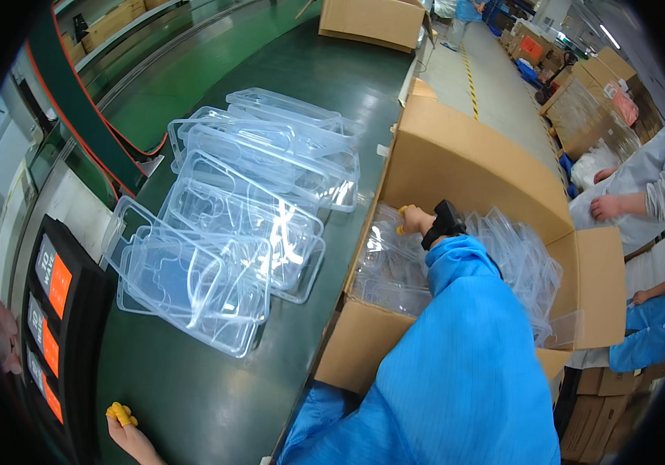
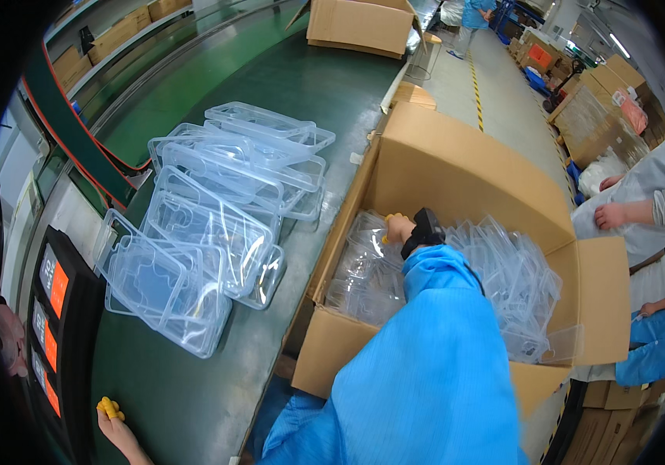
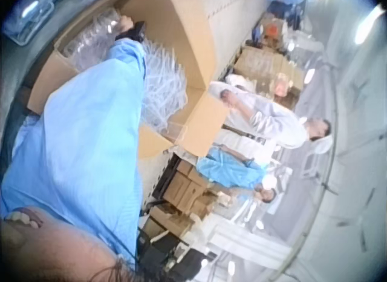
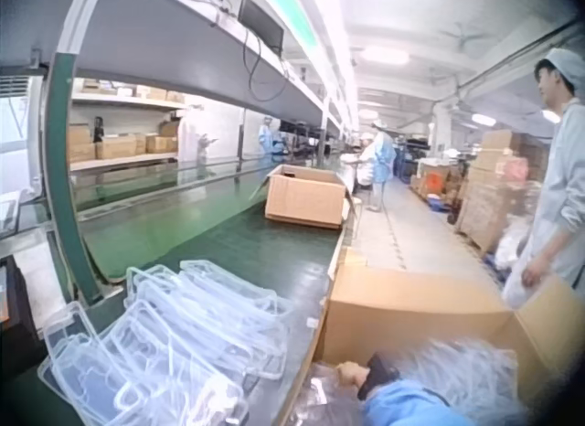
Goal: The person is assembling protective cases for electronics, placing them in trays and organizing them into larger shipping boxes on a factory line.
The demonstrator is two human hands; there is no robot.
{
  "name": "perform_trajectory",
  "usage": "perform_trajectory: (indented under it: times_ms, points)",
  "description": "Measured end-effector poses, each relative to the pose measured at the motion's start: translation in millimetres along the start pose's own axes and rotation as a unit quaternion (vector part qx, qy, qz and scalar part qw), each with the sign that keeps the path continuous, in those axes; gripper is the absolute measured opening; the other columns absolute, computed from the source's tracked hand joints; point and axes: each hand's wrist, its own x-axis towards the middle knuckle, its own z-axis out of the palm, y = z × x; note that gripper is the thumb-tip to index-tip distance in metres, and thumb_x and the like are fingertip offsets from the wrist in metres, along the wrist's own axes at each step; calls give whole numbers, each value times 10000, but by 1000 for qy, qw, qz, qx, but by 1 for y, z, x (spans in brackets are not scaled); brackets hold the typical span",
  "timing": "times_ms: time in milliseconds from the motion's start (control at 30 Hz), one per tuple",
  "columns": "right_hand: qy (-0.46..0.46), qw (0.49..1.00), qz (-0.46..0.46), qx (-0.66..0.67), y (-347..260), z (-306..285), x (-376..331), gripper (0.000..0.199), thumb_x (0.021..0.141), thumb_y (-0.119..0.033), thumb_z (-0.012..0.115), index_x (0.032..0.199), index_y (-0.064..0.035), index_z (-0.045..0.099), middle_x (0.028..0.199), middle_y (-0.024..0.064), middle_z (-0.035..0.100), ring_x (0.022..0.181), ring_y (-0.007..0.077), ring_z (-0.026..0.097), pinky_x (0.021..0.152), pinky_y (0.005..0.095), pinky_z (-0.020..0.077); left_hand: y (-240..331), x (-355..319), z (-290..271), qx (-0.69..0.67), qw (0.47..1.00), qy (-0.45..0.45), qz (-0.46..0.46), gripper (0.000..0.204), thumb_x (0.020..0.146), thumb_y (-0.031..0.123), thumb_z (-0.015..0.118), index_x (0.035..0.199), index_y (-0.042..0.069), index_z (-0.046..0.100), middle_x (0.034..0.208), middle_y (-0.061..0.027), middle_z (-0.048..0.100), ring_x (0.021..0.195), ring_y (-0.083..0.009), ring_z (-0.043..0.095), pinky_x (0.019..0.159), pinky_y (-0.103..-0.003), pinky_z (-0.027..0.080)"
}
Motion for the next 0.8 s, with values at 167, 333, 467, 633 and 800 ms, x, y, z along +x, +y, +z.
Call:
perform_trajectory:
  times_ms: [167,333,467,633,800]
  points:
    - [-34,996,70,-36,-13,22,8,646,566,-366,768,1062,-12,557,1061,171,579,1002,324,547,840,367,465,-4,-13,-4,75,993,75,-49,223,881,182,515,768,-4,563,681,-26,545,599,-114,472,551,-236,392]
    - [-50,995,86,-24,1,39,31,630,558,-389,770,1021,-9,572,1022,165,589,970,306,556,813,363,466,8,-19,-10,94,993,65,-42,210,882,176,509,794,-1,579,702,-28,557,620,-113,484,568,-236,401]
    - [-59,994,91,-9,6,51,39,619,552,-406,771,988,-7,585,991,159,597,945,292,564,792,359,466,10,-22,-13,84,991,80,-59,209,882,176,509,803,-4,582,714,-33,565,621,-115,486,568,-239,403]
    - [-78,993,87,8,11,55,44,609,544,-428,772,946,-5,601,953,152,608,913,275,573,765,354,466,16,-25,-12,101,991,76,-46,210,883,178,510,806,-3,582,712,-32,565,617,-111,485,565,-235,401]
    - [-103,991,76,50,19,55,45,601,536,-450,774,904,-2,616,915,145,618,881,257,582,738,350,467,4,-24,-13,90,993,69,-41,202,881,175,513,804,2,583,698,-23,556,609,-106,478,556,-226,393]
